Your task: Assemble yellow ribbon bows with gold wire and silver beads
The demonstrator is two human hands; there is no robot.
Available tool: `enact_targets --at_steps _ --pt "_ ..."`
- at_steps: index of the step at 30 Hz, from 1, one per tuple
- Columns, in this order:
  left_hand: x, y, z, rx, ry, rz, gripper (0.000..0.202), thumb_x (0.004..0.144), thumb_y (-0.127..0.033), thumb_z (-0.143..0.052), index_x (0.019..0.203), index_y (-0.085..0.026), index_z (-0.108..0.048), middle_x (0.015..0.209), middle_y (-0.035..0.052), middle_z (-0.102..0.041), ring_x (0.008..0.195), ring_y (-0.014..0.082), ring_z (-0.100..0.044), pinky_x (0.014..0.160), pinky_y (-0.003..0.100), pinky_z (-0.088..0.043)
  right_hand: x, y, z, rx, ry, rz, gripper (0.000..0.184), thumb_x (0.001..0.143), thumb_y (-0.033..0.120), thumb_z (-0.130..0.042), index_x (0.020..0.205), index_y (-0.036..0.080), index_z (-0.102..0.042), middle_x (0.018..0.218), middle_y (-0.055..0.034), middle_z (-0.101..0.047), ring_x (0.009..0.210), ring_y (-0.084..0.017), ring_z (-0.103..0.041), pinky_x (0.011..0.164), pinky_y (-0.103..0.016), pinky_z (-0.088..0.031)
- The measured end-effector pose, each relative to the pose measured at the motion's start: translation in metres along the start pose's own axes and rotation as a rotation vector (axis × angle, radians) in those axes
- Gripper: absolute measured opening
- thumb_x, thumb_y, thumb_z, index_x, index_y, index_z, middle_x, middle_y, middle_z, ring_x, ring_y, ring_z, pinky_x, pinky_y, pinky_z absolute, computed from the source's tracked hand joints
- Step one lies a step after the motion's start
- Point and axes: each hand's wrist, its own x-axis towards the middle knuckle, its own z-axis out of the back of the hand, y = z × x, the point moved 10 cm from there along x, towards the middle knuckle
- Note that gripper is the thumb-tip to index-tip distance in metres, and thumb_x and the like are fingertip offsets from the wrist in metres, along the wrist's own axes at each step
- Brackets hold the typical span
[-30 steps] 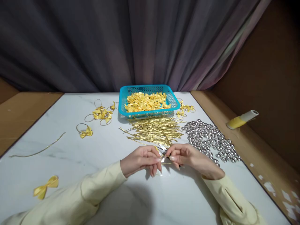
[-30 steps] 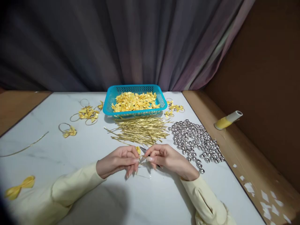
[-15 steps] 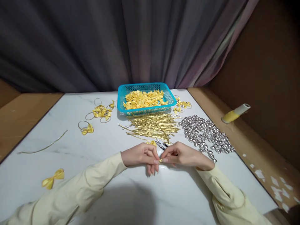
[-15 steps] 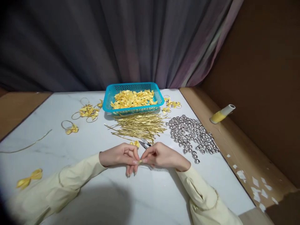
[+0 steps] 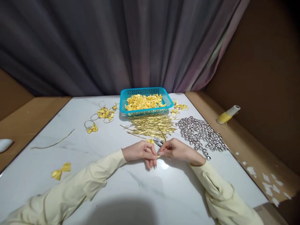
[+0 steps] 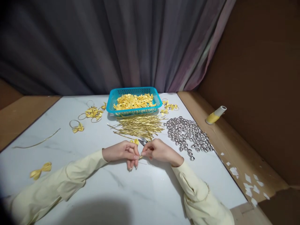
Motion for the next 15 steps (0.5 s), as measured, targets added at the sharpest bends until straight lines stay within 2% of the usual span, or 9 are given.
enact_targets --at_steps 9,15 --pt "-0.0026 -0.0011 0.0060 -0.058 -0.084 -0.001 0.024 0.069 -0.027 -0.068 0.078 -0.009 -0.055 0.078 0.0132 -0.070 0.069 0.0181 -0.067 0.064 0.028 -0.053 0.0010 -0.0052 0.0019 0.124 0.000 -0.014 0.027 0.074 0.037 -0.058 0.079 0.011 -0.063 0.052 -0.0018 -0.059 0.046 -0.009 -0.048 0.048 -0.020 -0.037" --pt "-0.0029 0.0014 0.0018 -0.039 -0.041 0.001 0.025 0.070 -0.029 -0.068 0.079 -0.008 -0.057 0.076 0.0128 -0.070 0.069 0.0190 -0.068 0.065 0.029 -0.053 0.0017 -0.0051 -0.0045 0.137 0.047 -0.014 0.026 0.072 0.037 -0.061 0.075 0.011 -0.063 0.050 -0.0014 -0.060 0.045 -0.009 -0.048 0.048 -0.021 -0.038"
